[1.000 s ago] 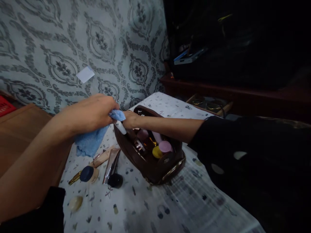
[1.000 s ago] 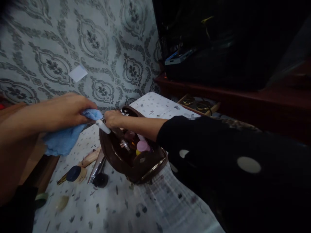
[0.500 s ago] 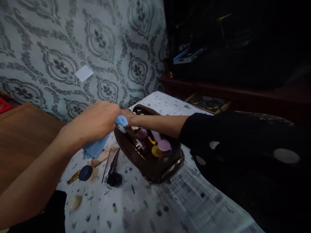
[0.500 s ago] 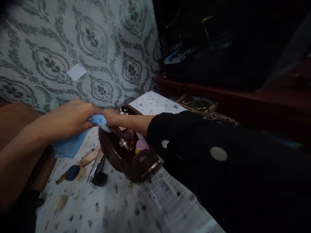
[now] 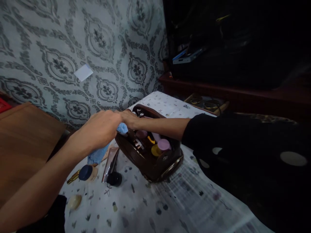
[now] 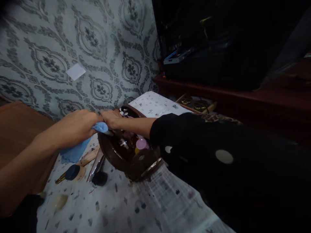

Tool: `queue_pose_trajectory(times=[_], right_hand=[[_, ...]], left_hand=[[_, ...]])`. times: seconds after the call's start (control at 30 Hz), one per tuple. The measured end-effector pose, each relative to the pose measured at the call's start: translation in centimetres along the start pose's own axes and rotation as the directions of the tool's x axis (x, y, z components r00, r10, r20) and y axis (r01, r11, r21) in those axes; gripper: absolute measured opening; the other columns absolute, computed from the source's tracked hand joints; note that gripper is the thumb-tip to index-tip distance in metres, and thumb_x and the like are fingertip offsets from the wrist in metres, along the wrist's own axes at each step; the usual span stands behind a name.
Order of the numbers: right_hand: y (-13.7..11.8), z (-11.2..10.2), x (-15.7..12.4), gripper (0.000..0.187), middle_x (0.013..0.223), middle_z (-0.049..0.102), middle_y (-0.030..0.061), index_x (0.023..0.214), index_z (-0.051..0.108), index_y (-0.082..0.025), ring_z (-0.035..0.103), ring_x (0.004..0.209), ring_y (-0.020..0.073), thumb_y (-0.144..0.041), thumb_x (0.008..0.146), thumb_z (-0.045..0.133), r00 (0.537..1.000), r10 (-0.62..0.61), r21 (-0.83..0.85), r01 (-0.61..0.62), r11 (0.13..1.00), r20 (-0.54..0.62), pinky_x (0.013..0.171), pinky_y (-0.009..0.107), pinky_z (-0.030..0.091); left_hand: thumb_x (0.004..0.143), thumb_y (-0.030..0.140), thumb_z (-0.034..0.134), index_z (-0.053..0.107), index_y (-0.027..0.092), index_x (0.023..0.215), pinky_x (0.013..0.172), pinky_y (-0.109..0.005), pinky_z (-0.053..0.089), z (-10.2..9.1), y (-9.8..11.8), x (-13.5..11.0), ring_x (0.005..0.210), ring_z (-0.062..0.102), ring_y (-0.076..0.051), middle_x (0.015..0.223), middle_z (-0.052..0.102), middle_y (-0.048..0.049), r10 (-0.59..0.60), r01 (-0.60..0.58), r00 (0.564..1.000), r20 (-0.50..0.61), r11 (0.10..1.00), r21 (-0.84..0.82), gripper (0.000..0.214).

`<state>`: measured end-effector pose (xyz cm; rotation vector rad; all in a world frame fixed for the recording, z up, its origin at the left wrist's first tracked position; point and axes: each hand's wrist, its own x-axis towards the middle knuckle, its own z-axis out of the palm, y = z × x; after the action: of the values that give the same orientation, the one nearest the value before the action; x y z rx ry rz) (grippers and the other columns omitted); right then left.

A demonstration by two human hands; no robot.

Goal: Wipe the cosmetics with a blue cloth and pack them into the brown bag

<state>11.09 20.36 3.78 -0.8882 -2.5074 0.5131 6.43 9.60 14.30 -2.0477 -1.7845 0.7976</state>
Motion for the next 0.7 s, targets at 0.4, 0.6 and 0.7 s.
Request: queue_pose_trajectory(times=[0.4,0.6,0.7], right_hand=[[-0.8,-2.5,-1.6,0.027,0.118,0.072,0.0162,0.116,0.065,-0.014,0.067,0.109,0.0279,-0.018,0.091,0.054,0.989,0.121,0.021,-0.12,0.993,-0.084,0.08,0.03,0.051],[-0.3,-4.7,-1.9,0.04,0.118,0.069,0.0131,0.127,0.054,-0.013,0.064,0.107,0.0261,-0.008,0.089,0.044,0.939,0.122,0.077,-0.102,0.992,-0.323,0.085,0.033,0.049],[-0.7,-6.2,-2.7,0.041,0.114,0.068,0.01,0.126,0.053,-0.015,0.063,0.103,0.0237,-0.004,0.088,0.043,0.894,0.062,0.083,-0.028,0.996,-0.443,0.084,0.032,0.047]], left_hand=[[0.083,0.004,0.048,0.071,0.013,0.098,0.08,-0.037,0.054,0.8,1.0,1.0,0.101,0.071,-0.034,0.1,0.074,-0.0168,-0.048,0.055,0.995,-0.086,0.995,0.083,0.028],[0.086,0.011,0.049,0.071,0.013,0.106,0.082,-0.044,0.056,2.0,0.5,2.5,0.104,0.07,-0.04,0.107,0.074,-0.0195,-0.079,0.087,0.993,-0.083,0.992,0.09,0.03],[0.087,0.015,0.051,0.071,0.016,0.109,0.084,-0.042,0.056,3.3,0.3,3.8,0.106,0.071,-0.038,0.112,0.074,-0.0178,-0.087,0.091,0.994,-0.066,0.994,0.063,0.03]])
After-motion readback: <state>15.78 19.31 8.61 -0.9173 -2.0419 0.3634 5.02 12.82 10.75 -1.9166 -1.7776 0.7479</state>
